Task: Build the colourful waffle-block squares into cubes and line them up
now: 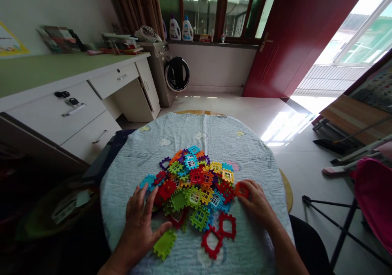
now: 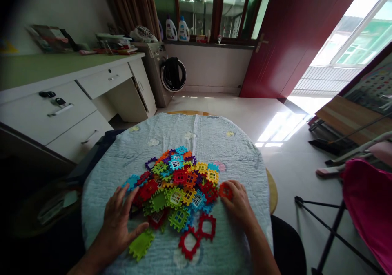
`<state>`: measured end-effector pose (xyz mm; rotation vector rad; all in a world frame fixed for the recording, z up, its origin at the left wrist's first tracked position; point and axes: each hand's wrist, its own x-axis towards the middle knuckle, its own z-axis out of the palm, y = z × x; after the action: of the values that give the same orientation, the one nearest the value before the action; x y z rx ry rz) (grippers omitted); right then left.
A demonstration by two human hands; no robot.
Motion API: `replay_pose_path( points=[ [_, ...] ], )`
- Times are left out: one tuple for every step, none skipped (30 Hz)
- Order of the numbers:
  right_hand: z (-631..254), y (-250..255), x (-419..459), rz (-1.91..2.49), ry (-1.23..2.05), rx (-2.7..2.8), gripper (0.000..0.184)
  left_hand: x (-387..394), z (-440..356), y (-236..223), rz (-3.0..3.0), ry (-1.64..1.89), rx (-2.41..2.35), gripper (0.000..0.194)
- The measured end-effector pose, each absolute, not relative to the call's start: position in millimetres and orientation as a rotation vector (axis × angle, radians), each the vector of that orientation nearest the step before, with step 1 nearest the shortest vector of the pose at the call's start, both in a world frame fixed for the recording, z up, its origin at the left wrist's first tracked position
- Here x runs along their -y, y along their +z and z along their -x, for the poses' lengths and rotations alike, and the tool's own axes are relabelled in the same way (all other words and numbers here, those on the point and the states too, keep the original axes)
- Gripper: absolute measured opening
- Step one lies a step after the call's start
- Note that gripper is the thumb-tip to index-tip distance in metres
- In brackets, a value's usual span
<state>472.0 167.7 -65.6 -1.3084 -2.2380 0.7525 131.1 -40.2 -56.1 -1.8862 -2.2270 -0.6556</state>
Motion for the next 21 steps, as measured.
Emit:
replay_pose_path(
  points=[
    [-471, -67, -170, 1.32, 0.73, 2.217, 0.033, 45, -132, -59, 1.944, -0.634, 2.216, 0.105],
    [-470, -69, -172, 1.332, 0.699, 2.195, 0.032, 50, -135, -60, 2.025, -0.609, 2.188, 0.109],
    [-469, -71, -173, 1.341, 0.664, 2.174, 0.032, 53, -138, -60, 2.11, -0.583, 2.15, 0.113],
    [-468, -73, -174, 1.346, 0.627, 2.157, 0.032, 56, -141, -60, 2.182, -0.561, 2.107, 0.115],
    [-468, -76, -175, 1.345, 0.593, 2.146, 0.031, 57, -144, -59, 2.232, -0.545, 2.069, 0.117],
    [-468, -78, -175, 1.338, 0.563, 2.145, 0.03, 57, -146, -58, 2.257, -0.535, 2.04, 0.117],
    [-467, -80, -175, 1.329, 0.535, 2.148, 0.029, 55, -146, -57, 2.263, -0.527, 2.025, 0.116],
    [-467, -81, -175, 1.319, 0.51, 2.154, 0.028, 52, -145, -56, 2.259, -0.52, 2.017, 0.114],
    [-467, -82, -174, 1.309, 0.487, 2.163, 0.028, 47, -143, -56, 2.249, -0.516, 2.008, 0.111],
    [-466, -83, -174, 1.3, 0.468, 2.173, 0.028, 41, -140, -57, 2.236, -0.516, 1.997, 0.107],
    [-466, -84, -175, 1.293, 0.455, 2.182, 0.028, 35, -136, -57, 2.221, -0.519, 1.985, 0.102],
    [-465, -84, -176, 1.29, 0.451, 2.19, 0.028, 28, -132, -58, 2.201, -0.527, 1.977, 0.098],
    [-465, -84, -177, 1.29, 0.455, 2.195, 0.029, 21, -128, -59, 2.179, -0.535, 1.977, 0.093],
    [-465, -84, -178, 1.293, 0.467, 2.199, 0.029, 15, -124, -60, 2.156, -0.543, 1.985, 0.09],
    [-466, -83, -180, 1.299, 0.484, 2.203, 0.029, 10, -122, -60, 2.136, -0.552, 1.998, 0.087],
    [-466, -81, -182, 1.304, 0.504, 2.21, 0.028, 6, -120, -60, 2.124, -0.56, 2.009, 0.087],
    [-467, -79, -184, 1.305, 0.527, 2.223, 0.028, 3, -119, -58, 2.121, -0.571, 2.017, 0.087],
    [-468, -76, -186, 1.301, 0.553, 2.243, 0.028, 3, -118, -56, 2.127, -0.582, 2.021, 0.089],
    [-469, -73, -188, 1.296, 0.575, 2.267, 0.028, 3, -118, -53, 2.142, -0.595, 2.019, 0.091],
    [-469, -69, -190, 1.294, 0.59, 2.294, 0.028, 5, -117, -50, 2.157, -0.608, 2.018, 0.093],
    [-469, -64, -192, 1.296, 0.595, 2.323, 0.028, 7, -116, -47, 2.172, -0.62, 2.019, 0.094]
  ],
)
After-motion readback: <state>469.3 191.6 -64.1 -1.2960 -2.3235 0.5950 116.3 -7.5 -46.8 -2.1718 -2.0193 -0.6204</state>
